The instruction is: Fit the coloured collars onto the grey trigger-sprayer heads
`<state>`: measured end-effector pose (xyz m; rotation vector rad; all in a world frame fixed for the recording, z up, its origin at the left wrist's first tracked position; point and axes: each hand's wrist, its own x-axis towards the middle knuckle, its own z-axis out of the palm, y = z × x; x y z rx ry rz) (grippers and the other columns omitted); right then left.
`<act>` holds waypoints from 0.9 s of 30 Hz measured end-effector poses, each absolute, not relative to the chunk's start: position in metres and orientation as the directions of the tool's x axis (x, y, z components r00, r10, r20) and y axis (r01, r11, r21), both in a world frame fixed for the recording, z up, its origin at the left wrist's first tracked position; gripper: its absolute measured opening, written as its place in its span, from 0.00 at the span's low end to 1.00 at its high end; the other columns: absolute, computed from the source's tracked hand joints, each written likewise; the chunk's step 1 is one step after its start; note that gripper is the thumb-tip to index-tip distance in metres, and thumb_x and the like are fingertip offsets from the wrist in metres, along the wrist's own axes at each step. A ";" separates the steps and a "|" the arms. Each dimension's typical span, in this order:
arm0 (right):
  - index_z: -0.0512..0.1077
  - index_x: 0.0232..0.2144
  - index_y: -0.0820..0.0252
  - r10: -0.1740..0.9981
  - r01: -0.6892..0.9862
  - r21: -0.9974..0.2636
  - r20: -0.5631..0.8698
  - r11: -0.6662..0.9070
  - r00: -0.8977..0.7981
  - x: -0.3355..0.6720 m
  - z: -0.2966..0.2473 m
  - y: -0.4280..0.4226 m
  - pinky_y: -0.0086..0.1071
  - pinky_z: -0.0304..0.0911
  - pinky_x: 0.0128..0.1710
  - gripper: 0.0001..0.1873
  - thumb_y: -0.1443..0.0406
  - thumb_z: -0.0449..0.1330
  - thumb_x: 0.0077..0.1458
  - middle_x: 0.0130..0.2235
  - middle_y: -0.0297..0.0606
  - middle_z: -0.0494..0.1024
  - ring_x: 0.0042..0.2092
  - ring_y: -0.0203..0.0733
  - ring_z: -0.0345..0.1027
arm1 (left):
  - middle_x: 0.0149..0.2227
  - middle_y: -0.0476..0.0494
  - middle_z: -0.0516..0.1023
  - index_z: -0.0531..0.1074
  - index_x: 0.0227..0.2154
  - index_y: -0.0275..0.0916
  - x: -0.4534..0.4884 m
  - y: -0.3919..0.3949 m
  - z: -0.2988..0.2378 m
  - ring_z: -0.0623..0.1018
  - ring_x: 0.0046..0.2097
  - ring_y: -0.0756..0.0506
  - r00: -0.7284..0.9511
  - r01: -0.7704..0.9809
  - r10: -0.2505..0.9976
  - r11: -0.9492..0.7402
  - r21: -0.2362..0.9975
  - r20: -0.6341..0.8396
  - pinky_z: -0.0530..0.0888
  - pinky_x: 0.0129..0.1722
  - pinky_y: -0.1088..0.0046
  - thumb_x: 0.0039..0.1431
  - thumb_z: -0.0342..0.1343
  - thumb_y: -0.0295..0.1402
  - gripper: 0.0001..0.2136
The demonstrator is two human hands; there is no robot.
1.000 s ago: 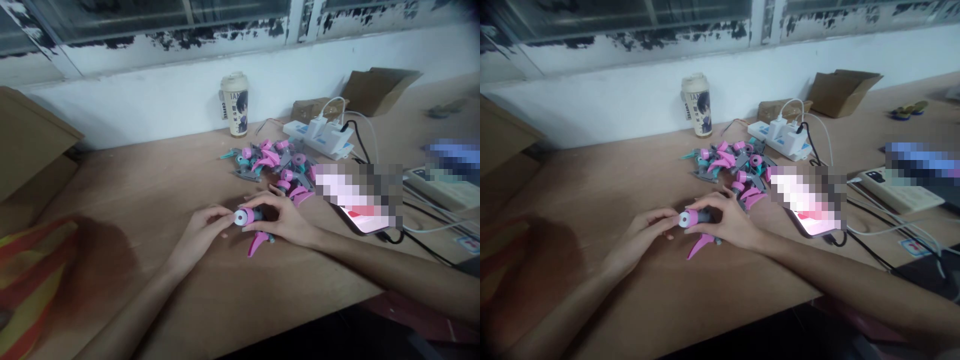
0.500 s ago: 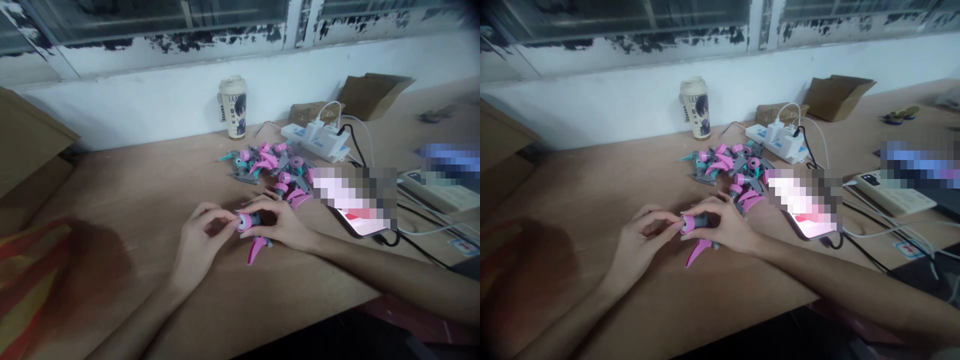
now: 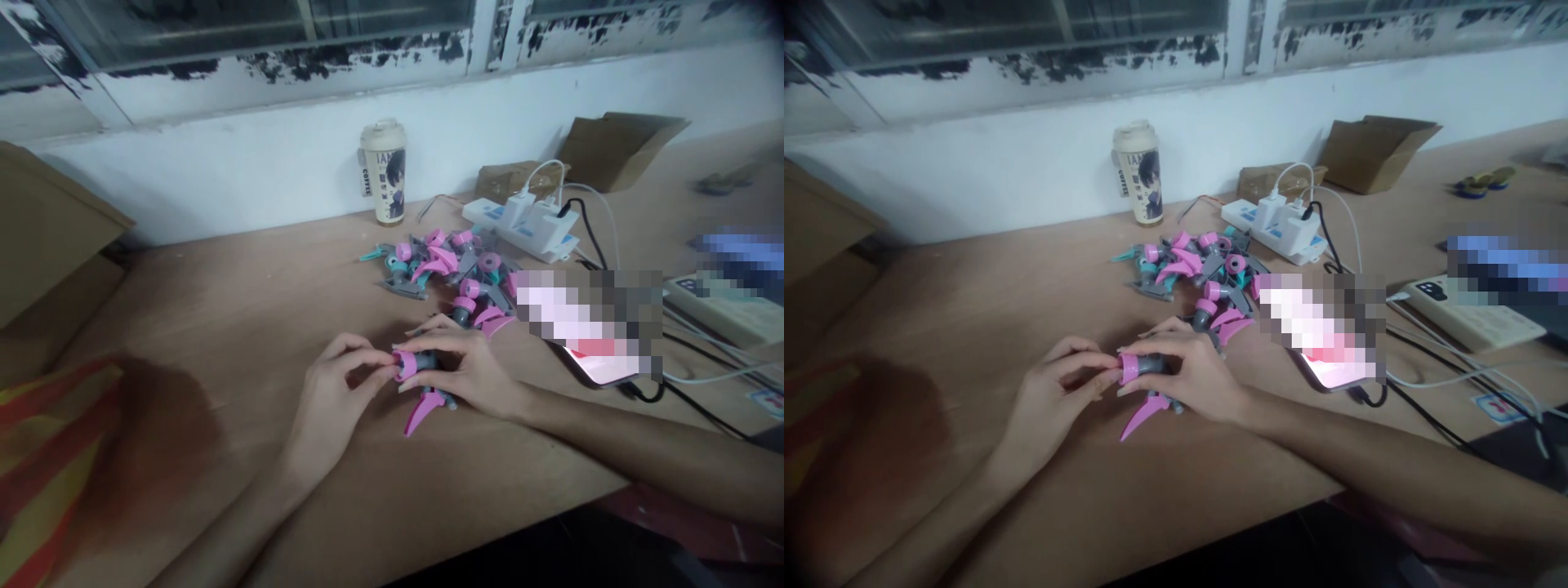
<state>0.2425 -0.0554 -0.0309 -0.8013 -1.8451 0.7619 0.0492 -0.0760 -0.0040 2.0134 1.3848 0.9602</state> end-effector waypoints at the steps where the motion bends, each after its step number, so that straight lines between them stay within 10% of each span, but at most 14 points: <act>1: 0.75 0.40 0.49 0.786 0.201 -0.775 0.523 0.599 -0.330 0.242 -0.031 -0.055 0.38 0.64 0.44 0.19 0.62 0.68 0.42 0.37 0.35 0.79 0.44 0.41 0.67 | 0.34 0.49 0.69 0.77 0.30 0.43 0.049 -0.076 -0.004 0.73 0.33 0.50 0.230 0.560 0.940 -0.339 0.756 0.252 0.70 0.30 0.74 0.55 0.57 0.35 0.04; 27: 0.75 0.41 0.48 0.796 0.084 -0.821 0.514 0.564 -0.320 0.247 -0.029 -0.052 0.41 0.63 0.48 0.19 0.62 0.67 0.44 0.42 0.35 0.77 0.47 0.42 0.67 | 0.40 0.45 0.63 0.74 0.37 0.43 0.054 -0.092 0.000 0.71 0.38 0.50 0.338 0.496 0.863 -0.503 0.708 0.376 0.74 0.39 0.71 0.63 0.46 0.36 0.11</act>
